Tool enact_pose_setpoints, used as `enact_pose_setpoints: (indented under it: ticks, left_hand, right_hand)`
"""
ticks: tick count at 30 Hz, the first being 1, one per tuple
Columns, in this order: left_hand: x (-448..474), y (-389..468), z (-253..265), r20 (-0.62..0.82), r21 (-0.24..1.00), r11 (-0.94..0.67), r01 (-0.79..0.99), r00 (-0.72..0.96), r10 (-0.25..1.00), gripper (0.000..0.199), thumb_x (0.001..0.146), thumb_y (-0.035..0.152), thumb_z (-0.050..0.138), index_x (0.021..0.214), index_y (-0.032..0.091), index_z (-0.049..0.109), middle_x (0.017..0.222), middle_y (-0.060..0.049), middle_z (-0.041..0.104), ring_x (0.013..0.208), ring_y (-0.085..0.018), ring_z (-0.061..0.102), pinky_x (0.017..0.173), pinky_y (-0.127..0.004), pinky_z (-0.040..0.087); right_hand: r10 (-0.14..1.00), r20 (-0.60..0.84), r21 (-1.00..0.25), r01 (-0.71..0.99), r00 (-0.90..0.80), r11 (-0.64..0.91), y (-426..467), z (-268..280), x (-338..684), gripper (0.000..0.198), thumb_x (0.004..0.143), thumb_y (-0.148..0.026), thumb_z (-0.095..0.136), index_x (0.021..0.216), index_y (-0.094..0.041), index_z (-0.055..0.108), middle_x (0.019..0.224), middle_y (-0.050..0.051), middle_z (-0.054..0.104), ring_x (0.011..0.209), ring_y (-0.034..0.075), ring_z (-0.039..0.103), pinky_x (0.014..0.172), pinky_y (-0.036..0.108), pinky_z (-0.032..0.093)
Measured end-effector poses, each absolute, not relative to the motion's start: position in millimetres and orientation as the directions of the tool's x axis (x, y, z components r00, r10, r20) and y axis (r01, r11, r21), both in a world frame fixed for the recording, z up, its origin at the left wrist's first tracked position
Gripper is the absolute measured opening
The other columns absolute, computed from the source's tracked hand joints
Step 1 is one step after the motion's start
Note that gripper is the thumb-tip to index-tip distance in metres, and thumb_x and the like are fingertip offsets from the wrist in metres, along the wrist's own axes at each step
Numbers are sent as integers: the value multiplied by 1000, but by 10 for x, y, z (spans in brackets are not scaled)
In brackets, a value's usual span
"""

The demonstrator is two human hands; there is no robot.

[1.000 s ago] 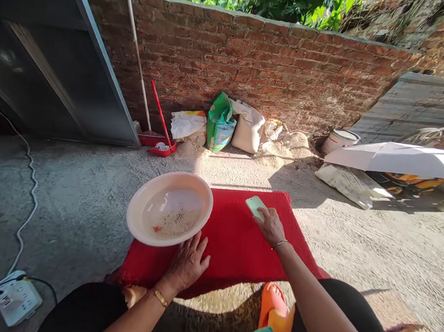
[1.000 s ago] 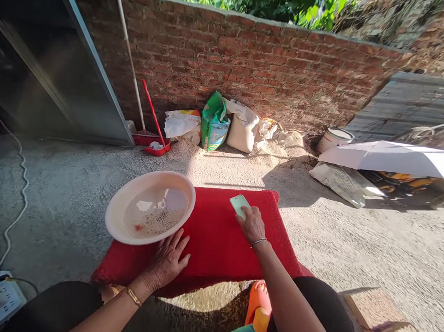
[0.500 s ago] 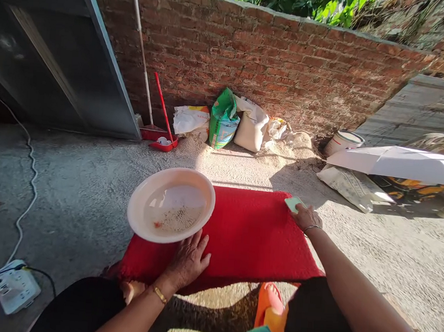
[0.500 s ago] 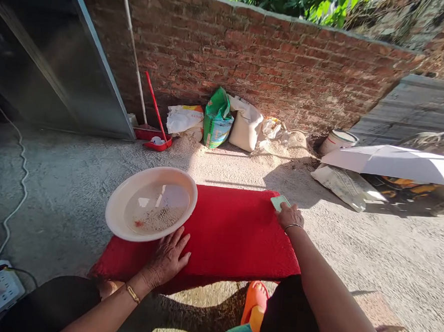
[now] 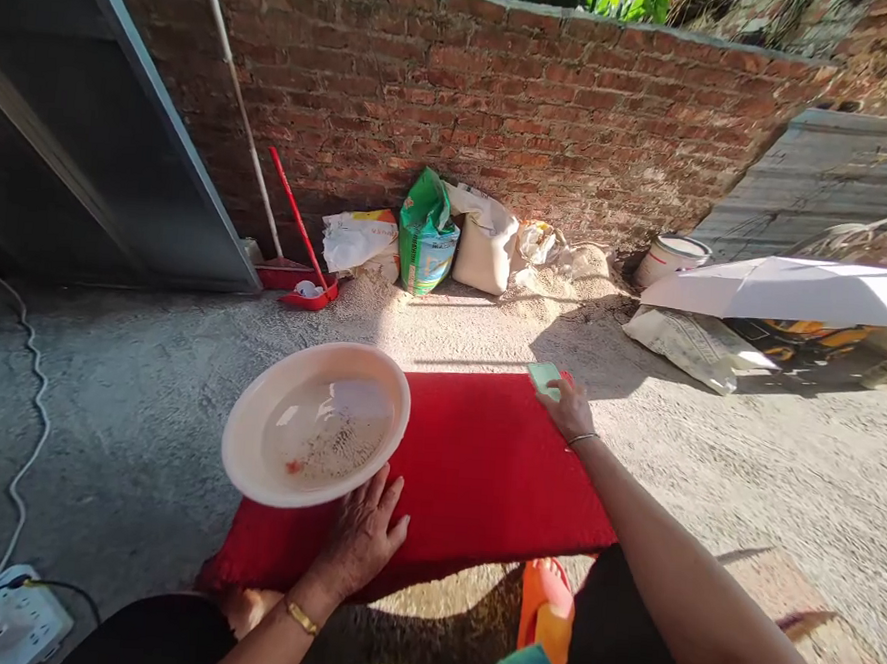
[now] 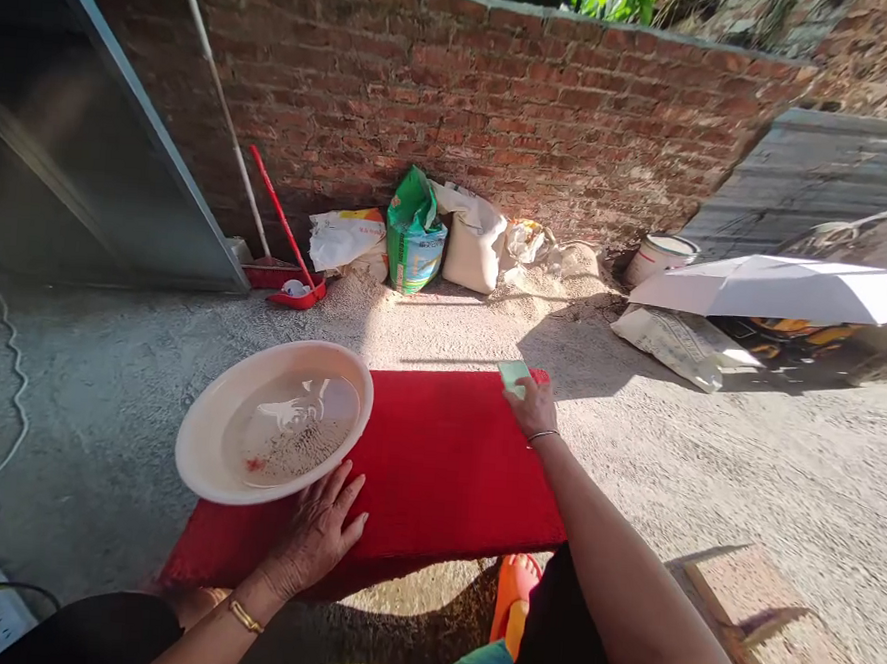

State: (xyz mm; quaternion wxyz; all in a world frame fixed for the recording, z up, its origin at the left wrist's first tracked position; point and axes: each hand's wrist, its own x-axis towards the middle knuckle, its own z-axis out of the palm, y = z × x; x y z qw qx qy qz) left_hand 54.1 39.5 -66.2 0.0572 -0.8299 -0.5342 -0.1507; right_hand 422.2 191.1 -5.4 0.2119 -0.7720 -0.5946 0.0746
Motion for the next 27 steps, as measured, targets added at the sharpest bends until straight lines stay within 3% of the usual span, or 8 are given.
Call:
enact_pose_setpoints:
  ticks: [4, 6, 9, 13, 16, 19, 22, 27]
  left_hand:
    - [541, 404, -652, 288, 49, -422, 905, 392, 874, 44, 84, 34, 55, 124, 15, 59, 135, -18, 52, 124, -34, 48, 102, -50, 40]
    - [543, 411, -644, 285, 41, -424, 905, 396, 873, 44, 84, 34, 55, 123, 14, 60, 135, -18, 52, 123, -34, 48, 102, -51, 40]
    - [545, 415, -637, 295, 33, -429, 903, 401, 867, 44, 84, 33, 55, 124, 14, 59, 136, -19, 51, 124, -35, 48, 102, -51, 39]
    - [551, 410, -640, 309, 50, -436, 898, 402, 862, 44, 84, 33, 56, 124, 15, 59, 136, -19, 51, 123, -34, 49, 101, -50, 40]
    - [568, 389, -637, 300, 73, -426, 902, 388, 872, 46, 83, 33, 57, 125, 15, 58, 137, -19, 50, 124, -34, 48, 102, -49, 40]
    - [593, 357, -629, 289, 109, -394, 913, 350, 891, 47, 83, 34, 57, 127, 16, 57, 138, -17, 50, 127, -33, 45, 103, -48, 39]
    - [611, 337, -621, 268, 151, -378, 913, 331, 905, 47, 84, 37, 57, 127, 17, 57, 137, -15, 51, 126, -32, 46, 104, -47, 38]
    - [598, 346, -620, 223, 181, -360, 915, 318, 921, 47, 86, 39, 55, 128, 18, 56, 138, -15, 50, 126, -31, 46, 104, -46, 38]
  right_hand:
    - [962, 168, -319, 912, -215, 260, 1754, -131, 3353, 35, 86, -40, 58, 116, -23, 61, 113, 11, 51, 99, 21, 51, 86, 33, 42]
    - [943, 113, -281, 900, -312, 332, 1703, -143, 3170, 34, 87, -41, 57, 117, -25, 61, 115, 10, 49, 99, 21, 50, 87, 33, 41]
    - [978, 0, -241, 949, -209, 203, 1738, -109, 3332, 37, 88, -42, 56, 121, -26, 59, 114, 10, 49, 99, 21, 51, 86, 34, 41]
    - [990, -47, -153, 978, 136, -142, 1817, -34, 4066, 41, 86, -40, 55, 124, -25, 58, 113, 12, 50, 101, 25, 54, 85, 37, 42]
    - [906, -38, -126, 898, 421, -422, 1764, -8, 4650, 45, 84, -44, 53, 123, -23, 59, 115, 16, 52, 101, 29, 57, 83, 40, 45]
    - [827, -14, -144, 817, 563, -558, 1698, -18, 5035, 49, 81, -48, 54, 121, -19, 62, 113, 19, 56, 102, 32, 57, 82, 42, 46]
    - [868, 6, -198, 851, 497, -487, 1764, -52, 5038, 50, 79, -47, 56, 118, -16, 63, 99, 16, 61, 106, 32, 54, 83, 39, 45]
    - [993, 84, -264, 963, 79, -55, 2032, -95, 4041, 41, 80, -41, 59, 112, -17, 65, 93, 11, 59, 105, 26, 52, 87, 34, 43]
